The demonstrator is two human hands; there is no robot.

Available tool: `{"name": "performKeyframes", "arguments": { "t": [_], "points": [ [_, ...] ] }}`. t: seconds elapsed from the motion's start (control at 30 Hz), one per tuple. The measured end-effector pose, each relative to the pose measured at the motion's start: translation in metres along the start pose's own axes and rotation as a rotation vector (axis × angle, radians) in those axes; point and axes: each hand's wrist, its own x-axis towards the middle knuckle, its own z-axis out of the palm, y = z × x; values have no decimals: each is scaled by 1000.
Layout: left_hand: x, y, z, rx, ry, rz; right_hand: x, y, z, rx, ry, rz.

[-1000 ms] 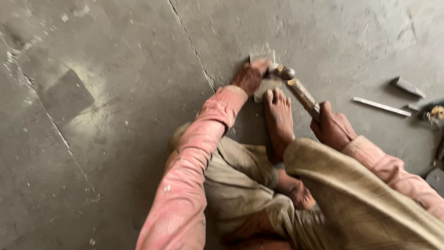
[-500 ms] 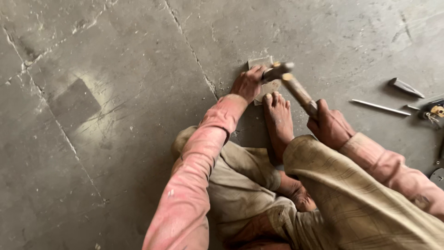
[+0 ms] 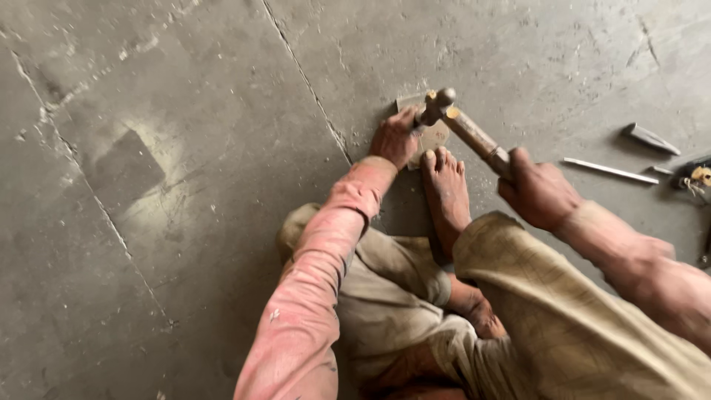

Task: The person sits on the floor and uses a hammer and punch to mark and shape metal pieces. They repeatedly position a punch on a metal sheet and strike it with a hammer, then inspect the results and adjust the pieces.

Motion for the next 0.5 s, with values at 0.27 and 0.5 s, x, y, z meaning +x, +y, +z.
{"name": "performKeyframes", "arguments": {
  "t": [0.27,0.5],
  "points": [
    [1,-15,16,-29,-25,-116,17,-41,5,144,50,28],
    [-4,1,6,5,68,-206,23,-9,12,16,50,-5]
  ]
}}
